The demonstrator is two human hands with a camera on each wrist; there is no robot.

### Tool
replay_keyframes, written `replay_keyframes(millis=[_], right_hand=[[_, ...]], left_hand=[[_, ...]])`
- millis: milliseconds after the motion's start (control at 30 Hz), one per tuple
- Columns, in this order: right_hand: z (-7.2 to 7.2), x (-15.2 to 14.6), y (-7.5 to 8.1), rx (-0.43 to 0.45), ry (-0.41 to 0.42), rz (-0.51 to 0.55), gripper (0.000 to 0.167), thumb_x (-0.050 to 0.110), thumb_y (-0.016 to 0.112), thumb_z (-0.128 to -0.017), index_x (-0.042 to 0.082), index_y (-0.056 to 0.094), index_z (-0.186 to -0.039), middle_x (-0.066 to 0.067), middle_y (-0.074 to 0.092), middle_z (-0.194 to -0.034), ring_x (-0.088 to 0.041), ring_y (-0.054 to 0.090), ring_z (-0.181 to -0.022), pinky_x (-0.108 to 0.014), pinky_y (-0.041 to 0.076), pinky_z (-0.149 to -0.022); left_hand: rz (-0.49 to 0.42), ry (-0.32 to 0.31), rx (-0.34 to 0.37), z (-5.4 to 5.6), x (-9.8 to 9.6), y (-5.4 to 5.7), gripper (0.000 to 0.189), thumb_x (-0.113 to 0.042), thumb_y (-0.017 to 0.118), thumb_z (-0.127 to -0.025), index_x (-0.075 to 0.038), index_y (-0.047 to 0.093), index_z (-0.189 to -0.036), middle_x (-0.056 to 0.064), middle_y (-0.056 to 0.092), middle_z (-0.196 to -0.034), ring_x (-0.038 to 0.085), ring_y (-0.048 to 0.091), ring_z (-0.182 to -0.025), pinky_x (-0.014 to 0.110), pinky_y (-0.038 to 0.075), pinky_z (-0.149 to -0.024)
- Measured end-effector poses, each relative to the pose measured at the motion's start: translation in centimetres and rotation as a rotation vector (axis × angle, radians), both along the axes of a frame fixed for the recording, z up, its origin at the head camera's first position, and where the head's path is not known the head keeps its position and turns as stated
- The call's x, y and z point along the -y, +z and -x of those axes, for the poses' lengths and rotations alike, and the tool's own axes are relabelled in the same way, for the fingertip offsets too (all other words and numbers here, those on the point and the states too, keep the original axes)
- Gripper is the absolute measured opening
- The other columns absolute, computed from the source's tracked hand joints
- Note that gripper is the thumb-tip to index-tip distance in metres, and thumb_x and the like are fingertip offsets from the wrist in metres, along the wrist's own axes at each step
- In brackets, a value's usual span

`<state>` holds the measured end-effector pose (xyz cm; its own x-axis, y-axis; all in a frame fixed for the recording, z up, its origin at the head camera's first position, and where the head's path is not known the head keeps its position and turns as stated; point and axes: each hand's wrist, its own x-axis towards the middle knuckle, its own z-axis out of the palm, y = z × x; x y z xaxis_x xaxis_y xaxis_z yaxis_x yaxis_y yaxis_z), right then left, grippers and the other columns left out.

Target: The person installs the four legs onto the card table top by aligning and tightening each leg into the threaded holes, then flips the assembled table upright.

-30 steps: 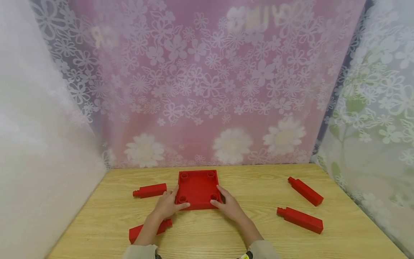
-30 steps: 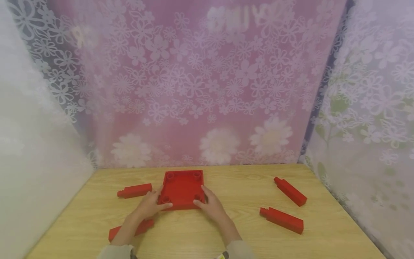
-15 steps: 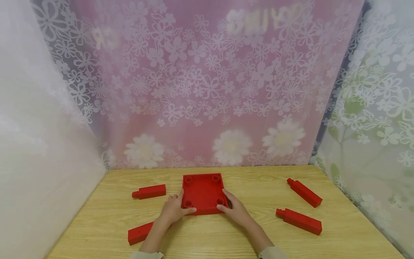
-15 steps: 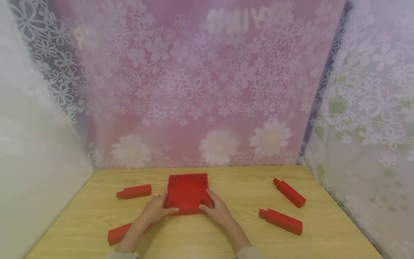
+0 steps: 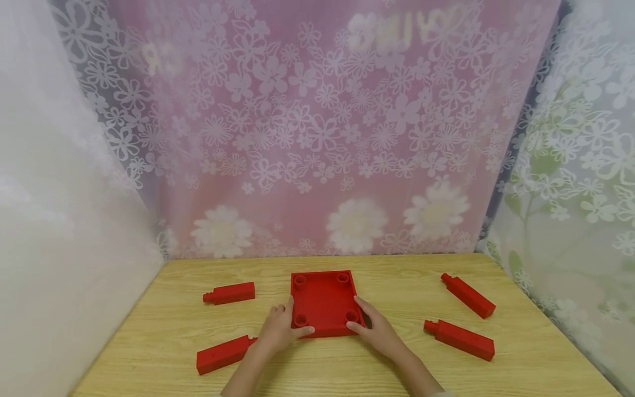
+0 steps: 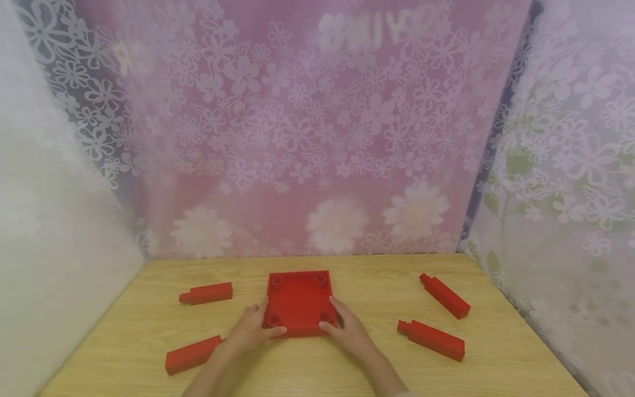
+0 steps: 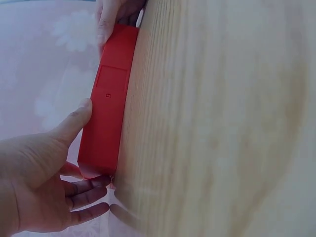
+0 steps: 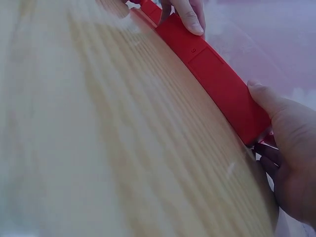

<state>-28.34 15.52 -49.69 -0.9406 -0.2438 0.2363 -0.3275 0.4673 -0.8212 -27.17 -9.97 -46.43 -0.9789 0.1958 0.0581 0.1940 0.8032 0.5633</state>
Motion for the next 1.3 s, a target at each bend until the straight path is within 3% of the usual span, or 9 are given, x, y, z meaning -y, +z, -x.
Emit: replay_keyframes(millis=[300, 667, 1067, 1300], right_hand=[[-1.0, -1.2, -0.2, 0.008, -0.031, -0.001, 0.070, 0.031, 0.069, -0.082, 0.003, 0.039, -0.139, -0.017, 0.039, -0.138, -0.035, 0.032, -0.128, -0.049, 0.029, -0.100], [-1.7, -1.9, -0.1, 0.047, -0.030, 0.007, 0.071, 0.032, 0.069, -0.082, 0.004, 0.038, -0.139, -0.018, 0.037, -0.139, -0.035, 0.032, -0.128, -0.048, 0.031, -0.099], [-2.6, -2.3, 0.1, 0.098, -0.072, -0.004, 0.071, 0.035, 0.070, -0.081, 0.008, 0.040, -0.139, -0.018, 0.038, -0.139, -0.036, 0.031, -0.128, -0.049, 0.032, -0.098], [-3.1, -1.9, 0.2, 0.080, -0.086, -0.019, 0.070, 0.036, 0.069, -0.081, 0.008, 0.041, -0.139, -0.018, 0.038, -0.138, -0.037, 0.032, -0.127, -0.050, 0.034, -0.096]], left_hand=[[-0.031, -0.021, -0.048, -0.7, -0.9, -0.9, 0.097, -0.052, 0.069, -0.075, 0.006, 0.028, -0.140, 0.026, 0.046, -0.115, 0.037, 0.044, -0.102, 0.050, 0.044, -0.079], [-0.077, 0.015, -0.121, -0.9, -1.3, -3.2, 0.100, -0.063, 0.063, -0.073, 0.000, 0.029, -0.142, 0.018, 0.048, -0.113, 0.029, 0.045, -0.098, 0.047, 0.044, -0.076], [-0.080, 0.010, -0.170, -1.4, -1.8, -4.1, 0.100, -0.069, 0.058, -0.072, -0.003, 0.031, -0.142, 0.011, 0.049, -0.104, 0.023, 0.043, -0.089, 0.043, 0.040, -0.071], [-0.086, 0.016, -0.178, -1.5, -1.5, -4.3, 0.100, -0.068, 0.060, -0.072, -0.003, 0.031, -0.142, 0.006, 0.048, -0.099, 0.019, 0.040, -0.084, 0.036, 0.037, -0.066]])
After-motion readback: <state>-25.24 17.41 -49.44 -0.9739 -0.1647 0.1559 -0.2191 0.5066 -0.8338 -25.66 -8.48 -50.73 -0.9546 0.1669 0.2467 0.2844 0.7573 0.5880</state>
